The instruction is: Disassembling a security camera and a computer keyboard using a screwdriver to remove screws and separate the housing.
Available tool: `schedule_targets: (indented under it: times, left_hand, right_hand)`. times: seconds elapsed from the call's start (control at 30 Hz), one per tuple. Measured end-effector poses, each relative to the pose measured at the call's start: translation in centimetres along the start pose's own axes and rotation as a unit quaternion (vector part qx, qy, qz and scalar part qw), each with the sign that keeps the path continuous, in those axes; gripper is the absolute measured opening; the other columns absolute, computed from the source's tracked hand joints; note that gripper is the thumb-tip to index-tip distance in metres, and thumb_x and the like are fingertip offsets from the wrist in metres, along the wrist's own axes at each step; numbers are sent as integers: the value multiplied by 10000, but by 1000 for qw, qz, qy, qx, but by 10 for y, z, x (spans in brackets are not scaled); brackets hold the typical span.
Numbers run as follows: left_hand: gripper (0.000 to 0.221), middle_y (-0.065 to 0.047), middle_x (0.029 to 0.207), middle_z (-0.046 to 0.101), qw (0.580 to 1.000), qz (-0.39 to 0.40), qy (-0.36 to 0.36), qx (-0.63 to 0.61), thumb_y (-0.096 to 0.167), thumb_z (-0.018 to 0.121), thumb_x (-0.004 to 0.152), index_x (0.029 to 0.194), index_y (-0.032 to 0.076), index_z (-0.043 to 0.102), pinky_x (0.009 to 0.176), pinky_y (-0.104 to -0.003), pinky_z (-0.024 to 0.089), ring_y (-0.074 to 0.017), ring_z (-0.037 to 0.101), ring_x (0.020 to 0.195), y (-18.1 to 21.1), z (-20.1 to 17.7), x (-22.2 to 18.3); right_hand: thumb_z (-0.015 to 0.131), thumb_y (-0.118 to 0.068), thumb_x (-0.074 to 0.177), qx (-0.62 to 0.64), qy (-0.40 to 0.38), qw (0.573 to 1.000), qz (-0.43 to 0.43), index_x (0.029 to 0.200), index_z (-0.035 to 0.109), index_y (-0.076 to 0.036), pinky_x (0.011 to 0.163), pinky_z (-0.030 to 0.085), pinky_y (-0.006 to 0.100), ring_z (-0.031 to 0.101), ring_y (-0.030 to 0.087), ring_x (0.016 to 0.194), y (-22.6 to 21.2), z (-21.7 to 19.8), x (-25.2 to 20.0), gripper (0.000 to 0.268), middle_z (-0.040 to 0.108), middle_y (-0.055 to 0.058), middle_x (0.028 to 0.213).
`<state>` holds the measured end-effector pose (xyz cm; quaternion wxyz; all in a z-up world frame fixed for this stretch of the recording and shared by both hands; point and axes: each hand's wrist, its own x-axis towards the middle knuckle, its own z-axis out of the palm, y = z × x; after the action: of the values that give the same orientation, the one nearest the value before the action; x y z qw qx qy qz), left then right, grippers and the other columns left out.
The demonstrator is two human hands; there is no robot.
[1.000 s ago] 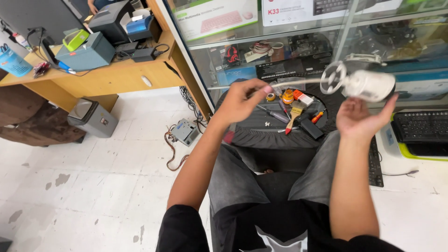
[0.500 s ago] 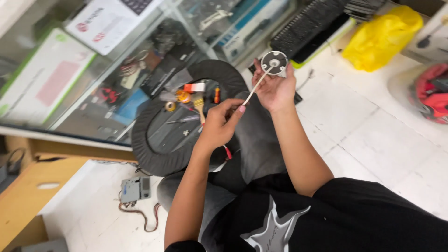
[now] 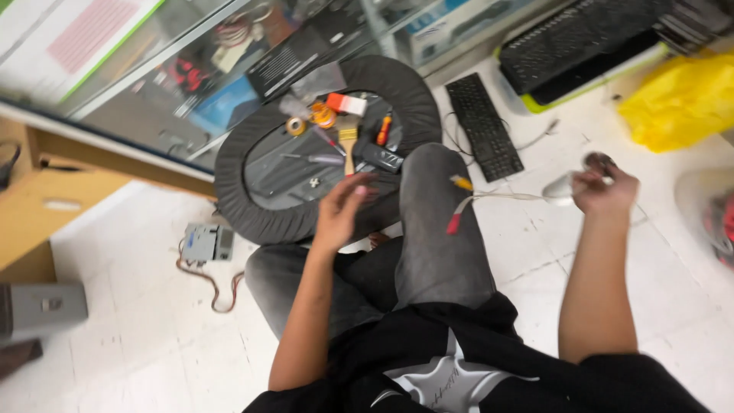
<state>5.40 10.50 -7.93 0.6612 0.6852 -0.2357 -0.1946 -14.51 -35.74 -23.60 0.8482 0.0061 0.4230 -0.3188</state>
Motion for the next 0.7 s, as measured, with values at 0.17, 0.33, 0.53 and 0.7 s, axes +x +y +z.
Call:
schedule_targets:
  times: [0.17, 0.33, 0.53, 0.7]
  left_hand:
    - [391, -229, 1229, 735, 954, -133, 258, -82, 222, 601, 1005, 1318, -11, 624, 798, -381, 644, -320, 763, 954, -71, -87, -34]
    - [449, -234, 1219, 732, 901, -193, 370, -118, 263, 630, 981, 1318, -33, 616, 894, -404, 630, -342, 763, 988, -98, -121, -42]
    - [440, -112, 1165, 772, 920, -154, 324, 159, 330, 743, 902, 1221, 29, 715, 946, -282, 574, -165, 726, 1096, -121, -127, -10]
    - [627, -133, 1253, 578, 894, -63, 208, 391, 254, 852, 870, 1402, 90, 565, 894, -411, 585, -245, 709, 1016, -142, -125, 18]
  right_hand:
    - [428, -78, 949, -62, 79, 995, 12, 848, 585, -93, 440, 119, 168, 180, 44, 466, -13, -36, 30, 187, 384, -61, 668]
    - [425, -180, 1011, -169, 130, 977, -12, 867, 539, -225, 459, 169, 165, 247, 42, 470, -8, -54, 50, 189, 568, -98, 755]
    - [454, -100, 934, -283, 242, 926, -66, 1044, 713, -263, 496, 216, 184, 288, 65, 577, 10, -81, 47, 326, 519, -89, 824]
    - [522, -118, 986, -341, 344, 873, -50, 1027, 660, -188, 522, 359, 237, 413, 71, 549, 29, -134, 56, 161, 622, -41, 751]
